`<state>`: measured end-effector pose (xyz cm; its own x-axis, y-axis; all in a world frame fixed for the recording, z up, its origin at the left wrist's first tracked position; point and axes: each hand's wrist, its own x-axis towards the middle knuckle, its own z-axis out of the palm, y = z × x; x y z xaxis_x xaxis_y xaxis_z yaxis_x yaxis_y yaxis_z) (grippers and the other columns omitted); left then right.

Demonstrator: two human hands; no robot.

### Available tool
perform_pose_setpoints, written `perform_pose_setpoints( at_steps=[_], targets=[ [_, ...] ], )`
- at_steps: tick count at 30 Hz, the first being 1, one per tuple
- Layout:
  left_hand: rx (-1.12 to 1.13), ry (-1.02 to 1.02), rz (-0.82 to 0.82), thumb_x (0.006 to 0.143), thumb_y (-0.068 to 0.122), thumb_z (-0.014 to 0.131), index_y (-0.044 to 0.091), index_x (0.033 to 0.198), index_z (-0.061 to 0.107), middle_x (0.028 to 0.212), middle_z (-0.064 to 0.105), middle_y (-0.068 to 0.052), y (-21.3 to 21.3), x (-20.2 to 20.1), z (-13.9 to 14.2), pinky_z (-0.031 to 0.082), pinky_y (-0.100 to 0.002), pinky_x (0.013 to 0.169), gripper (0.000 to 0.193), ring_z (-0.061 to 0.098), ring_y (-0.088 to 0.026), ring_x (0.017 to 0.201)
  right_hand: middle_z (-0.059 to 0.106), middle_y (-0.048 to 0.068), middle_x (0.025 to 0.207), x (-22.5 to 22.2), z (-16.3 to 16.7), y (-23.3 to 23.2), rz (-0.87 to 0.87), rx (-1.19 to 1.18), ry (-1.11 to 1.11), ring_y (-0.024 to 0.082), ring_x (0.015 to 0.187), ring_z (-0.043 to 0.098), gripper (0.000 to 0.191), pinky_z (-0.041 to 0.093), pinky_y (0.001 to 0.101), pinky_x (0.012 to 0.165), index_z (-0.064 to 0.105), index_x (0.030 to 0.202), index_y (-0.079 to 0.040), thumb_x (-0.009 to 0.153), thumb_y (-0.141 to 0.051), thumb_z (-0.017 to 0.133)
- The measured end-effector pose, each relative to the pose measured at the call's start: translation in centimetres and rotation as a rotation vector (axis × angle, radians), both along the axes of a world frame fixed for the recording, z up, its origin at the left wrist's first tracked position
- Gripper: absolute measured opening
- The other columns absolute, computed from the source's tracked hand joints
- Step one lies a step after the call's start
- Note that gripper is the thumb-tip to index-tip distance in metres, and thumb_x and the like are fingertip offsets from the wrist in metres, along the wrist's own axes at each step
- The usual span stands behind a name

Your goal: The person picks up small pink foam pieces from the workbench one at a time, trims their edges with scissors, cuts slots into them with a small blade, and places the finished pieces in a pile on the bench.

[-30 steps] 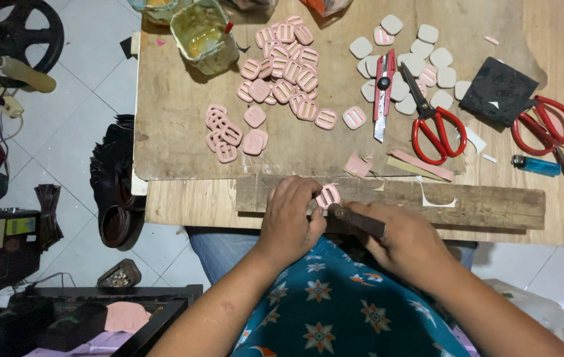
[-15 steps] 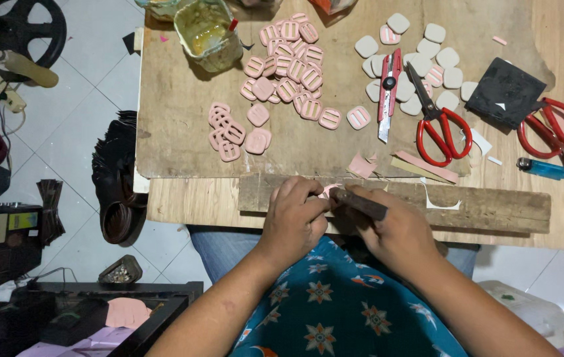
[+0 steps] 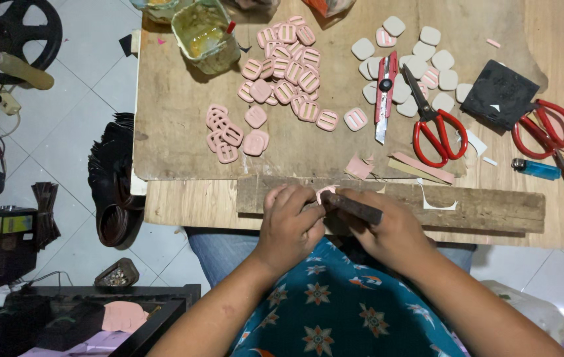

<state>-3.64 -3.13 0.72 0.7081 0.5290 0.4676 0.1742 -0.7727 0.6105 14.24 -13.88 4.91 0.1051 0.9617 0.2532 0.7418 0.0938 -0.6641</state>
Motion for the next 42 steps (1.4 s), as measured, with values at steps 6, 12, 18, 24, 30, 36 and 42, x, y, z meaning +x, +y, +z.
perform_pose_setpoints(
  at_steps=[6, 12, 18, 24, 30, 36, 42],
  targets=[
    [0.011, -0.002, 0.015, 0.076, 0.013, 0.076, 0.01, 0.089, 0.07, 0.106, 0.061, -0.008, -0.1, 0.1, 0.3, 0.038, -0.049, 0.106, 0.014, 0.06, -0.028, 0.11, 0.071, 0.013, 0.097, -0.7, -0.1, 2.2, -0.07, -0.027, -0.038, 0.034, 0.086, 0.071, 0.043, 0.056, 0.0401, 0.072, 0.069, 0.124, -0.011, 0.081, -0.006, 0.075],
    [-0.04, -0.001, 0.049, 0.079, 0.018, 0.08, 0.011, 0.09, 0.072, 0.106, 0.062, -0.005, -0.3, 0.4, 0.1, 0.038, -0.047, 0.105, 0.015, 0.059, -0.026, 0.109, 0.072, 0.012, 0.106, 0.1, 0.3, 0.5, -0.177, -0.004, 0.081, 0.029, 0.087, 0.074, 0.04, 0.058, 0.0359, 0.074, 0.065, 0.124, -0.008, 0.085, -0.009, 0.075],
    [-0.014, -0.004, 0.053, 0.081, 0.019, 0.08, 0.012, 0.093, 0.073, 0.113, 0.065, -0.005, -0.3, 0.7, 0.3, 0.038, -0.047, 0.102, 0.016, 0.059, -0.027, 0.113, 0.07, 0.013, 0.107, 1.3, -0.8, -0.7, -0.036, 0.061, -0.138, 0.034, 0.091, 0.069, 0.053, 0.056, 0.0414, 0.078, 0.064, 0.127, -0.008, 0.075, -0.012, 0.076],
    [0.026, 0.017, 0.057, 0.082, 0.019, 0.079, 0.01, 0.096, 0.07, 0.111, 0.068, -0.004, 0.1, 0.9, 0.0, 0.037, -0.046, 0.098, 0.019, 0.061, -0.025, 0.109, 0.063, 0.009, 0.09, 3.1, -1.9, -1.6, -0.221, -0.029, -0.471, 0.033, 0.084, 0.062, 0.053, 0.047, 0.0452, 0.073, 0.066, 0.126, -0.009, 0.074, -0.016, 0.076],
    [-0.011, 0.013, 0.104, 0.093, 0.015, 0.069, 0.008, 0.107, 0.069, 0.105, 0.07, -0.005, 0.5, 1.1, -0.7, 0.041, -0.044, 0.096, 0.016, 0.064, -0.026, 0.104, 0.058, 0.008, 0.085, 2.9, -3.8, -2.2, -0.227, 0.064, -0.654, 0.028, 0.082, 0.059, 0.051, 0.043, 0.0445, 0.071, 0.066, 0.13, -0.008, 0.081, -0.016, 0.075],
    [-0.105, 0.056, 0.24, 0.093, 0.011, 0.062, 0.001, 0.11, 0.069, 0.1, 0.069, -0.017, 3.0, 1.3, -2.0, 0.045, -0.05, 0.089, 0.02, 0.062, -0.038, 0.098, 0.054, 0.007, 0.083, 2.4, -4.7, -2.4, -0.282, 0.089, -0.693, 0.027, 0.078, 0.057, 0.055, 0.042, 0.042, 0.067, 0.065, 0.131, -0.006, 0.08, -0.02, 0.078],
    [-0.01, 0.065, 0.528, 0.094, 0.008, 0.061, 0.002, 0.106, 0.071, 0.099, 0.07, -0.019, 11.5, -1.3, -2.9, 0.049, -0.051, 0.086, 0.017, 0.064, -0.041, 0.095, 0.055, 0.007, 0.083, 2.3, -4.6, -2.3, -0.302, 0.094, -0.711, 0.026, 0.077, 0.058, 0.052, 0.042, 0.0416, 0.065, 0.067, 0.128, -0.008, 0.08, -0.021, 0.078]
  ],
)
